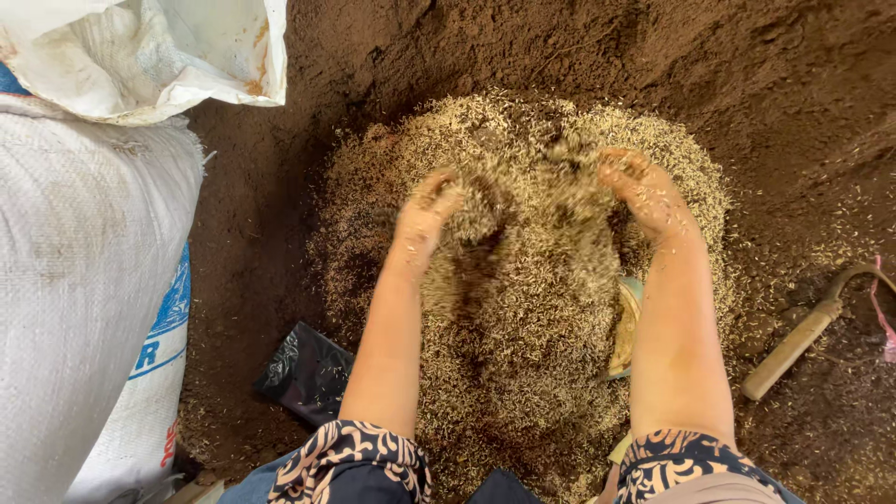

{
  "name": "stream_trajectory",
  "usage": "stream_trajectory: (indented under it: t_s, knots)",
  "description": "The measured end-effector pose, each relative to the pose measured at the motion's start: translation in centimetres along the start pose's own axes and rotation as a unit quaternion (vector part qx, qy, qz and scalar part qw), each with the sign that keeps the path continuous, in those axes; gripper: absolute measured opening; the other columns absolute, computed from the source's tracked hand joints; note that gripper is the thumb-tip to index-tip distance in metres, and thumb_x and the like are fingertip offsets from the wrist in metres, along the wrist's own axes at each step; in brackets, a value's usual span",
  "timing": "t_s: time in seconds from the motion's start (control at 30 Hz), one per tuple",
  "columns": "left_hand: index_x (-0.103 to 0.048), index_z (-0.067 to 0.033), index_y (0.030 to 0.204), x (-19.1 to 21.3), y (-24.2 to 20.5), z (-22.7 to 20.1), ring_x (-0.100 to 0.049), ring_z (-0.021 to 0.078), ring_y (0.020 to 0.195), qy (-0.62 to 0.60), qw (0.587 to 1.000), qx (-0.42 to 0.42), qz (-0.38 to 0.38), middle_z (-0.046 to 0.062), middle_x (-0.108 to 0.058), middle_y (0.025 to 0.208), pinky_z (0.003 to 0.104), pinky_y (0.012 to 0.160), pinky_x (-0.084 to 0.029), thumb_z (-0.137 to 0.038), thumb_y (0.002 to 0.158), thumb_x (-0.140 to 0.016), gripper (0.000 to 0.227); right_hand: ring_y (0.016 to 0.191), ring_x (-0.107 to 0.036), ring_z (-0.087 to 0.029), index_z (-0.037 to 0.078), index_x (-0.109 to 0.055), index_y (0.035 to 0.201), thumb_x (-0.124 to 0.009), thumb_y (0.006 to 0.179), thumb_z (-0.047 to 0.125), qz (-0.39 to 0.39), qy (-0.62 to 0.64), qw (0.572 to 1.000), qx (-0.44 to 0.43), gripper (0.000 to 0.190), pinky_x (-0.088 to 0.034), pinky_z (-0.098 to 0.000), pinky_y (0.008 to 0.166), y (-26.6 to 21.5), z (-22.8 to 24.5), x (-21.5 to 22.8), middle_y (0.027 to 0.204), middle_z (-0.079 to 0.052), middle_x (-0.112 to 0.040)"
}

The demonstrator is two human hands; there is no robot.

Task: The person scoops grain from a large pile using a scoop and fills black plastic bags. The person opens each bag, pours the grain in, and sets the filled bag aside.

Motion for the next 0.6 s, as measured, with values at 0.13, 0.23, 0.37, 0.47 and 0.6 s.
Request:
stream_trajectory:
  t_s: [0.13,0.23,0.37,0.47,0.6]
  knots:
    - [-0.049,-0.0097,0.150,8.0,3.7,5.2,-0.041,0.0358,0.147,0.070,0.972,-0.039,-0.219,0.016,-0.041,0.162,0.052,0.120,-0.036,-0.053,0.093,-0.063,0.073,0.150,-0.038,-0.037,0.013,-0.055,0.146,-0.061,0.098,0.054,-0.216,-0.204,0.955,-0.018,0.063,-0.026,-0.0536,0.125,3.1,-4.9,2.8,0.159,-0.017,-0.045]
    - [-0.009,-0.0119,0.163,14.1,4.9,11.8,-0.008,0.0417,0.154,0.288,0.884,0.165,-0.330,0.019,0.002,0.169,0.065,0.120,-0.015,-0.069,0.095,-0.049,0.097,0.149,-0.020,-0.046,0.013,-0.025,0.156,-0.052,0.094,0.071,-0.299,-0.197,0.927,-0.116,0.089,-0.019,-0.0587,0.113,4.7,-10.7,3.9,0.166,-0.022,-0.022]
    - [-0.003,-0.0172,0.164,17.0,5.8,17.8,0.005,0.0388,0.157,0.353,0.868,0.189,-0.294,0.014,0.012,0.172,0.061,0.125,-0.009,-0.079,0.092,-0.031,0.099,0.151,-0.027,-0.041,0.014,-0.010,0.165,-0.031,0.086,0.087,-0.266,-0.138,0.938,-0.173,0.110,-0.028,-0.0531,0.123,6.6,-14.5,4.4,0.169,-0.017,-0.022]
    - [-0.006,-0.0048,0.165,14.1,7.7,18.9,-0.001,0.0447,0.157,0.335,0.896,0.047,-0.287,0.021,0.002,0.173,0.059,0.126,-0.009,-0.076,0.099,-0.027,0.099,0.157,-0.024,-0.041,0.008,-0.013,0.168,-0.026,0.088,0.092,-0.222,-0.124,0.942,-0.217,0.117,-0.026,-0.0529,0.128,6.3,-14.1,3.6,0.171,-0.021,-0.022]
    - [-0.017,0.0050,0.159,7.9,8.9,20.8,-0.018,0.0448,0.152,0.109,0.959,-0.069,-0.254,0.030,-0.017,0.166,0.052,0.122,-0.017,-0.074,0.095,-0.042,0.105,0.159,-0.010,-0.039,0.011,-0.011,0.167,-0.017,0.088,0.094,-0.115,-0.012,0.973,-0.200,0.115,-0.017,-0.0589,0.125,5.2,-11.1,0.9,0.173,-0.019,-0.011]
Point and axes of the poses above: each hand's wrist, its own y-axis towards the middle knuckle, its own x-axis out of the back of the hand, z = x × y, the point moved 2 cm from there along y, towards the middle knuckle
